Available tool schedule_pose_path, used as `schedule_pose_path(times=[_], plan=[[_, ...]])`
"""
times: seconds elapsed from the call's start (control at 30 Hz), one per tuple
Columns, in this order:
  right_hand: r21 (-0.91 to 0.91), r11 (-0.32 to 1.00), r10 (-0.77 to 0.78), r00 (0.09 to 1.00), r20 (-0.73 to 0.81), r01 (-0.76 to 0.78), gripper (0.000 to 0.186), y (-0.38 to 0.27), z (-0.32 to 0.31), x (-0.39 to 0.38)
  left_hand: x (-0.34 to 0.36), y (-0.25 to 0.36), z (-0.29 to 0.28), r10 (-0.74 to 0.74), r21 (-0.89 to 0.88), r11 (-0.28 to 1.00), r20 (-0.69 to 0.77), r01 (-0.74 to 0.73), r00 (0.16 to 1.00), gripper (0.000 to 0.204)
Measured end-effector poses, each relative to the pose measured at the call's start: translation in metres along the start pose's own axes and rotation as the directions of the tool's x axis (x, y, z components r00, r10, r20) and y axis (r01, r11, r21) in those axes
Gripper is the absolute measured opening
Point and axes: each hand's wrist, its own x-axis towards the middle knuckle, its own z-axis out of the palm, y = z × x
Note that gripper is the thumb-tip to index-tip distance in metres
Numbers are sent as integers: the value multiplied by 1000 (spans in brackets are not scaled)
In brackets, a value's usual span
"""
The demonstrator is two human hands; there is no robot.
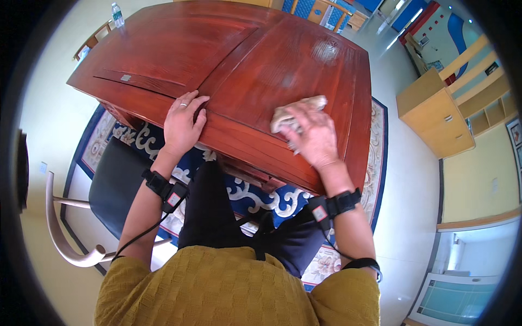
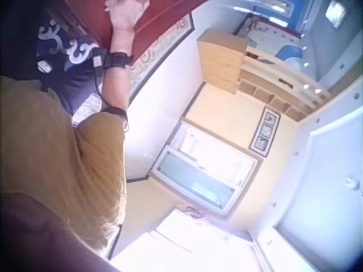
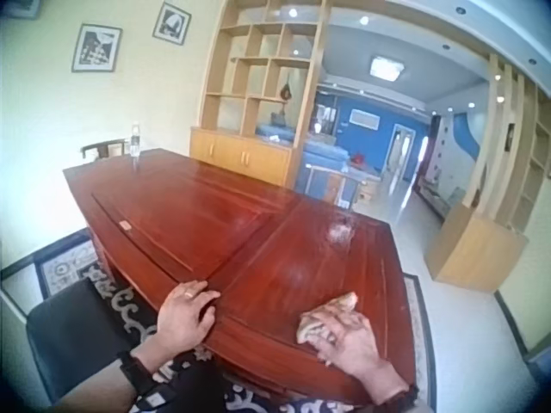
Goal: The recorder uses a cloth to wipe down a large wooden desk and then a marble-topped coffee table.
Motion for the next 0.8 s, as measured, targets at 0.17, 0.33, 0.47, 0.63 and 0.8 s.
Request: schedule_pose_path(times=[0.17, 0.33, 0.47, 0.63, 0.8], plan=[[-85, 954, 291, 956, 34, -287, 45, 42, -31, -44, -7, -1, -1, -28, 4, 1000, 44, 28, 999, 34], [-95, 975, 206, 977, 51, -201, 46, -17, -45, -72, 0, 4, -7, -32, 77, 997, 52, 28, 998, 37], [68, 998, -19, 998, 66, 15, 43, -69, -21, -25, -2, -1, -5, -32, 178, 984, 175, 0, 984, 40], [-73, 994, 78, 997, 26, -76, 43, -22, -5, -11, -3, 1, -1, -17, 150, 988, 242, -20, 970, 41], [-106, 885, 448, 891, -75, -454, 42, 54, -28, -58, -4, 3, -2, -31, 157, 988, 215, -3, 976, 40]])
